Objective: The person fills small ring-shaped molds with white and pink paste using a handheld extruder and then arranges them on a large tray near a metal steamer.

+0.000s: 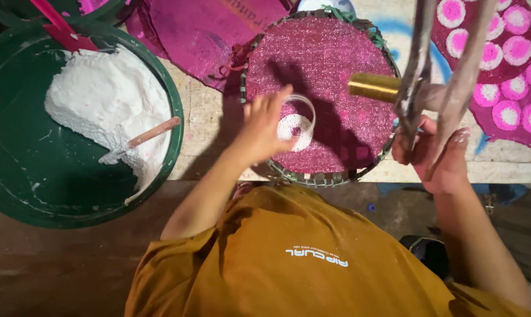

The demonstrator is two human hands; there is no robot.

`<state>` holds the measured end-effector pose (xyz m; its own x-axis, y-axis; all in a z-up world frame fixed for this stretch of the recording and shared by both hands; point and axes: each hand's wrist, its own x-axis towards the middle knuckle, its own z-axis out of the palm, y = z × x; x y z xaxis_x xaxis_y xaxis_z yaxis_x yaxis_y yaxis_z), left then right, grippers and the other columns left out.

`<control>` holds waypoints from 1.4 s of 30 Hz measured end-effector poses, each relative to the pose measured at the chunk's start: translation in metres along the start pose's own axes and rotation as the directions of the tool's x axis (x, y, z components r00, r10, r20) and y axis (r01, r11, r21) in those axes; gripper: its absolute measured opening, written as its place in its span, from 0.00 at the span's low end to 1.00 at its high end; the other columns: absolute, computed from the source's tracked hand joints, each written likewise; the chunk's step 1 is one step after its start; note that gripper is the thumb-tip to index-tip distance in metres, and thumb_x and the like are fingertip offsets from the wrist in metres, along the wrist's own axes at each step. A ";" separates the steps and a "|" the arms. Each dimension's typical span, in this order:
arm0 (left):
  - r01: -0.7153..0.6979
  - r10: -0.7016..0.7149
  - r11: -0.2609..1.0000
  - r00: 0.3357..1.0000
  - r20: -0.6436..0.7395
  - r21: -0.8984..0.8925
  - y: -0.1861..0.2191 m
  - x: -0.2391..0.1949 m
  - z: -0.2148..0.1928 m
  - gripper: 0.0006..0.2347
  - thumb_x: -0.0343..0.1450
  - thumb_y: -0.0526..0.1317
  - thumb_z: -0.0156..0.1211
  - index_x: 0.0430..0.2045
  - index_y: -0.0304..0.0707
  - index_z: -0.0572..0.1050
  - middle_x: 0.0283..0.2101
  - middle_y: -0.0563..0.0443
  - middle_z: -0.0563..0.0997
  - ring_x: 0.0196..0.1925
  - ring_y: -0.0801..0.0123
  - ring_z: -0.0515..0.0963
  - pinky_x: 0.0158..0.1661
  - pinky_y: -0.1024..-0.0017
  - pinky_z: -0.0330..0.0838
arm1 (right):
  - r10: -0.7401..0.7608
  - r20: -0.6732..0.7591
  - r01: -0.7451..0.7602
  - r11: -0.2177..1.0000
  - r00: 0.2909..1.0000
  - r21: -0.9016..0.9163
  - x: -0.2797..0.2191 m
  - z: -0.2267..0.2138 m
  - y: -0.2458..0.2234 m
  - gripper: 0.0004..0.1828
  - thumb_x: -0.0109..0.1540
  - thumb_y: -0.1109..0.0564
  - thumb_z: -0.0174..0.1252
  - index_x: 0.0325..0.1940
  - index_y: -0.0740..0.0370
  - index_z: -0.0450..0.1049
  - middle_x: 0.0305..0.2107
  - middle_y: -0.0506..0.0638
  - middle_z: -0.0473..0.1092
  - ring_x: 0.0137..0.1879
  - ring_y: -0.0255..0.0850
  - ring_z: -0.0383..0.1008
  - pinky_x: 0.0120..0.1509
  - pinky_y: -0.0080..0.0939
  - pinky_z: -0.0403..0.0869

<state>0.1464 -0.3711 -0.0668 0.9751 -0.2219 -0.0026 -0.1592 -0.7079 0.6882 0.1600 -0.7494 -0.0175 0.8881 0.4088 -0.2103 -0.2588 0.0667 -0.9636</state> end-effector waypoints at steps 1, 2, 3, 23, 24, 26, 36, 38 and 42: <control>-0.001 0.002 1.000 0.999 -0.049 0.019 -0.007 0.005 -0.004 0.49 0.58 0.48 0.80 0.70 0.40 0.49 0.64 0.36 0.66 0.67 0.47 0.62 0.63 0.45 0.52 | -0.011 -0.008 0.012 1.000 1.000 0.007 -0.001 -0.003 0.004 0.56 0.58 0.07 0.39 0.54 0.64 0.65 0.31 0.52 0.65 0.35 0.43 0.63 0.44 0.44 0.60; -0.005 0.009 0.999 0.995 -0.103 0.038 -0.013 0.012 -0.008 0.48 0.59 0.48 0.79 0.70 0.40 0.50 0.65 0.36 0.66 0.67 0.48 0.62 0.62 0.46 0.53 | -0.007 -0.016 0.007 1.000 1.000 0.013 0.000 -0.005 0.006 0.56 0.58 0.08 0.39 0.57 0.63 0.65 0.31 0.52 0.65 0.36 0.43 0.63 0.44 0.45 0.60; 0.020 -0.016 0.999 0.996 -0.093 0.045 -0.019 0.018 -0.011 0.48 0.58 0.48 0.79 0.70 0.41 0.50 0.65 0.37 0.67 0.67 0.48 0.63 0.62 0.46 0.54 | -0.002 -0.024 0.002 1.000 1.000 0.019 0.001 -0.006 0.008 0.57 0.57 0.08 0.39 0.59 0.62 0.66 0.32 0.51 0.65 0.37 0.44 0.64 0.44 0.45 0.61; -0.322 -0.092 -0.613 0.936 -0.339 -0.721 -0.025 0.086 -0.046 0.20 0.74 0.63 0.49 0.29 0.48 0.66 0.28 0.59 0.69 0.35 0.70 0.71 0.52 0.62 0.68 | 0.570 0.023 -0.349 0.535 0.821 -0.770 0.129 0.108 -0.067 0.43 0.68 0.27 0.32 0.35 0.69 0.74 0.22 0.53 0.69 0.27 0.42 0.68 0.35 0.46 0.70; -0.332 -0.089 -0.624 0.930 -0.358 -0.708 -0.032 0.087 -0.047 0.19 0.74 0.63 0.48 0.29 0.48 0.66 0.28 0.60 0.68 0.34 0.70 0.70 0.51 0.62 0.67 | 0.546 0.003 -0.319 0.495 0.838 -0.808 0.133 0.118 -0.069 0.42 0.67 0.27 0.32 0.35 0.68 0.74 0.22 0.52 0.70 0.27 0.42 0.70 0.36 0.46 0.72; -0.352 -0.081 -0.643 0.915 -0.396 -0.680 -0.046 0.087 -0.050 0.19 0.74 0.62 0.48 0.29 0.48 0.66 0.27 0.61 0.67 0.33 0.71 0.69 0.50 0.63 0.67 | 0.494 -0.006 -0.259 0.445 0.869 -0.857 0.136 0.135 -0.070 0.42 0.67 0.27 0.32 0.37 0.67 0.75 0.21 0.53 0.70 0.28 0.42 0.72 0.37 0.47 0.74; -0.376 -0.194 -0.662 0.922 -0.337 -0.649 -0.054 0.098 -0.011 0.14 0.71 0.56 0.45 0.25 0.49 0.63 0.24 0.62 0.61 0.29 0.72 0.65 0.44 0.64 0.65 | 0.436 -0.067 -0.204 0.276 0.898 -0.939 0.134 0.135 -0.071 0.41 0.68 0.30 0.36 0.47 0.70 0.77 0.23 0.64 0.75 0.34 0.51 0.81 0.45 0.52 0.75; -0.389 -0.178 -0.655 0.913 -0.367 -0.649 -0.053 0.109 -0.009 0.13 0.72 0.54 0.45 0.25 0.49 0.62 0.24 0.62 0.61 0.29 0.73 0.63 0.43 0.65 0.64 | 0.341 -0.034 -0.133 0.270 0.940 -0.954 0.135 0.130 -0.073 0.39 0.69 0.31 0.39 0.48 0.70 0.78 0.28 0.65 0.76 0.38 0.54 0.81 0.48 0.53 0.74; -0.387 -0.110 -0.635 0.902 -0.417 -0.668 -0.057 0.124 -0.022 0.13 0.72 0.54 0.43 0.24 0.49 0.61 0.23 0.61 0.59 0.27 0.72 0.61 0.41 0.65 0.63 | 0.181 0.000 -0.044 0.240 0.984 -0.970 0.140 0.134 -0.067 0.35 0.69 0.34 0.42 0.53 0.68 0.77 0.34 0.66 0.77 0.43 0.60 0.78 0.49 0.57 0.72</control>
<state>0.2795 -0.3434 -0.0900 0.9616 0.1578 0.2246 -0.1728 0.9838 0.0487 0.2512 -0.5749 0.0400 0.8266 0.4142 -0.3810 0.2673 -0.8847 -0.3819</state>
